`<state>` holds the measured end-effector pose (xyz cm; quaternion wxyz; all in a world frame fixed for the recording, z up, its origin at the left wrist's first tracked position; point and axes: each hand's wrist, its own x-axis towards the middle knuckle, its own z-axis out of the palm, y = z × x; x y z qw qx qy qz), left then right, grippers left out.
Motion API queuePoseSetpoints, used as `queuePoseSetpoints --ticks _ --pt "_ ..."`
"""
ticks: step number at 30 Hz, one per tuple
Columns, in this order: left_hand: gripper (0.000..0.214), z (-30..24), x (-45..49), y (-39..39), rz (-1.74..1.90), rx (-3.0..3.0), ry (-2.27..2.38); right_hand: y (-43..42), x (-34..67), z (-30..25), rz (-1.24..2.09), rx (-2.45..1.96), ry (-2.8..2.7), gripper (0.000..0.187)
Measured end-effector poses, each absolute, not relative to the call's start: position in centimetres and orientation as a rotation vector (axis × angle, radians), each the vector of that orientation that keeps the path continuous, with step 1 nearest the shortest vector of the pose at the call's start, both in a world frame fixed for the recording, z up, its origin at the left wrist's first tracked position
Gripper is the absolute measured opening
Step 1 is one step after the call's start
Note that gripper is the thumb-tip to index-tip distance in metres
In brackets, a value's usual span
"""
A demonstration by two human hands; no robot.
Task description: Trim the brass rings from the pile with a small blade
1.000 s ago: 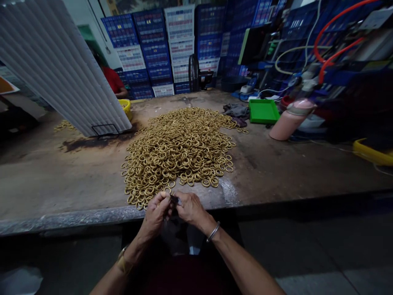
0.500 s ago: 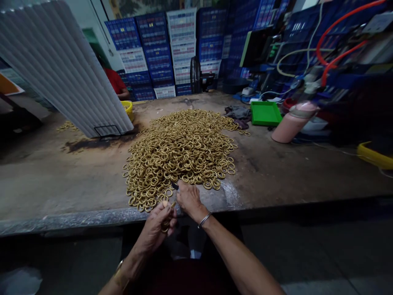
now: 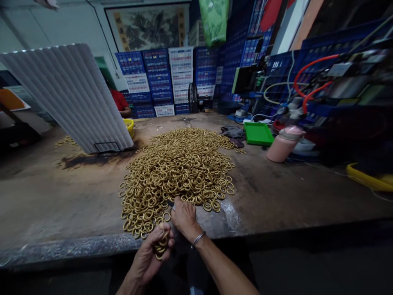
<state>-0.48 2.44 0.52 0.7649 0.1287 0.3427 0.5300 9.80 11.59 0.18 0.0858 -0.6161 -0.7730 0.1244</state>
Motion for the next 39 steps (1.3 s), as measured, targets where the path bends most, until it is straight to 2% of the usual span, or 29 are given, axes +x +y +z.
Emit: queuePoseSetpoints --ticks 8,20,27,33,39 --pt "0.017 0.7 -1.3 3.3 1.205 0.179 0.745 11.7 11.2 -0.5 0.452 -1.646 -2.179 0.011" --pt "0.027 1.3 -0.5 4.2 1.212 0.302 0.889 10.2 13.1 0.4 1.047 -1.182 -1.737 0.01" --pt "0.03 1.2 0.4 4.1 1.223 0.483 1.062 9.5 13.1 1.0 1.08 -0.989 -1.837 0.011" --pt "0.023 0.7 0.3 3.9 1.286 0.819 1.324 9.5 12.8 0.5 1.135 -1.144 -1.784 0.014" --pt "0.013 1.0 0.5 3.8 1.388 0.989 1.359 9.1 12.7 0.2 1.544 -1.223 -1.619 0.027"
